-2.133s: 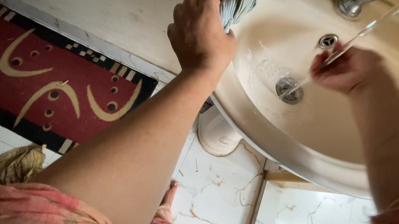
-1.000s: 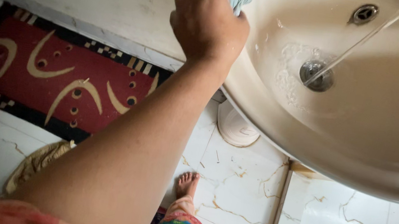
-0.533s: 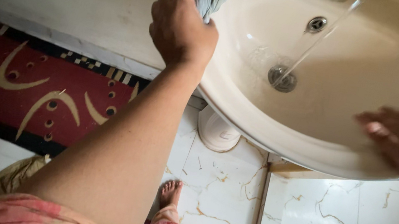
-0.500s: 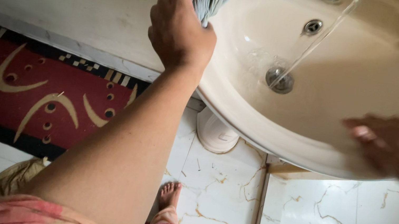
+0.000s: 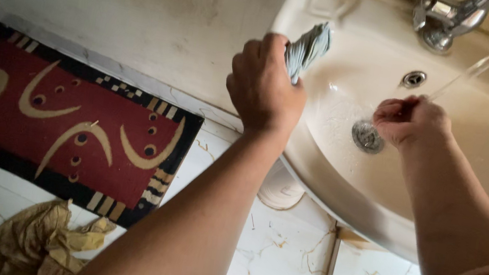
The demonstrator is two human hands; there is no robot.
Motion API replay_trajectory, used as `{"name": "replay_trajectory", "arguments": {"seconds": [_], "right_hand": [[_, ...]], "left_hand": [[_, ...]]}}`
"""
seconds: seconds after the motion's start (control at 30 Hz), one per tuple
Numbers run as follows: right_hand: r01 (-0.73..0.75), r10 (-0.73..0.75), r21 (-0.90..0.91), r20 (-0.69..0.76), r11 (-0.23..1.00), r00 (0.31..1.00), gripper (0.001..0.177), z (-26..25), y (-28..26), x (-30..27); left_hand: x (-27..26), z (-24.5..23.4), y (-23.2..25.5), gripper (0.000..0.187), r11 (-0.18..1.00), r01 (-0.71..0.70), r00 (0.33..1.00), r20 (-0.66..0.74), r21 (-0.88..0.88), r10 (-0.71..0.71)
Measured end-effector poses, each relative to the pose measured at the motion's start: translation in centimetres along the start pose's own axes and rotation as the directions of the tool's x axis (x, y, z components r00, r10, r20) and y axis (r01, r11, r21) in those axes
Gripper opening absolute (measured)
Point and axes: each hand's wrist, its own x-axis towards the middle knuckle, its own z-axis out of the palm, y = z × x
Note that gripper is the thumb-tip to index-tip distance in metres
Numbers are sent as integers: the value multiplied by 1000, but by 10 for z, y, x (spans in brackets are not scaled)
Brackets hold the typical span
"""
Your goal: The person washes a small grey cloth under running water in a sink, rinses it thoroughly, wrings it out, and then washes their hands. The cloth is then hung on a balcony railing to dry.
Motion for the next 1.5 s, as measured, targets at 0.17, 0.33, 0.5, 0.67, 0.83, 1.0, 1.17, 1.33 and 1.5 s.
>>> {"name": "replay_trajectory", "arguments": {"seconds": [0.17,0.33,0.5,0.67,0.83,1.0,1.17,1.33,1.5], "right_hand": [[140,16,406,-358,903,934,40,23,24,-27],[164,-231,462,93,872,968,49,90,1,-90],[236,-174,383,-190,893,966,41,72,17,-66],[196,-329,-510,-183,837,926,24,75,98,-61],[661,-506,-582,794,-474,336,36,126,137,-44],[586,-94,-359,897,-727,432,57,195,144,-14],[99,-496,-795,465,-598,733,81,180,111,-35],[429,-176,-549,739,-717,651,74,193,131,-25],[456,113,-331,696,-826,710,76,232,123,-41]], "left_hand": [[0,-3,0,51,998,-29,999,-40,-47,27],[4,-4,-1,53,997,-13,999,48,-74,17],[3,-6,-4,52,991,-30,999,12,-133,32],[7,-6,-6,53,983,-33,999,10,-182,35],[5,-5,-8,53,981,-23,999,19,-193,27],[1,-4,-9,49,972,-41,999,7,-232,44],[3,-8,-9,52,966,-44,998,31,-255,54],[2,-6,-11,50,971,-63,997,20,-231,69],[4,-7,-8,48,976,-25,998,43,-216,35]]}}
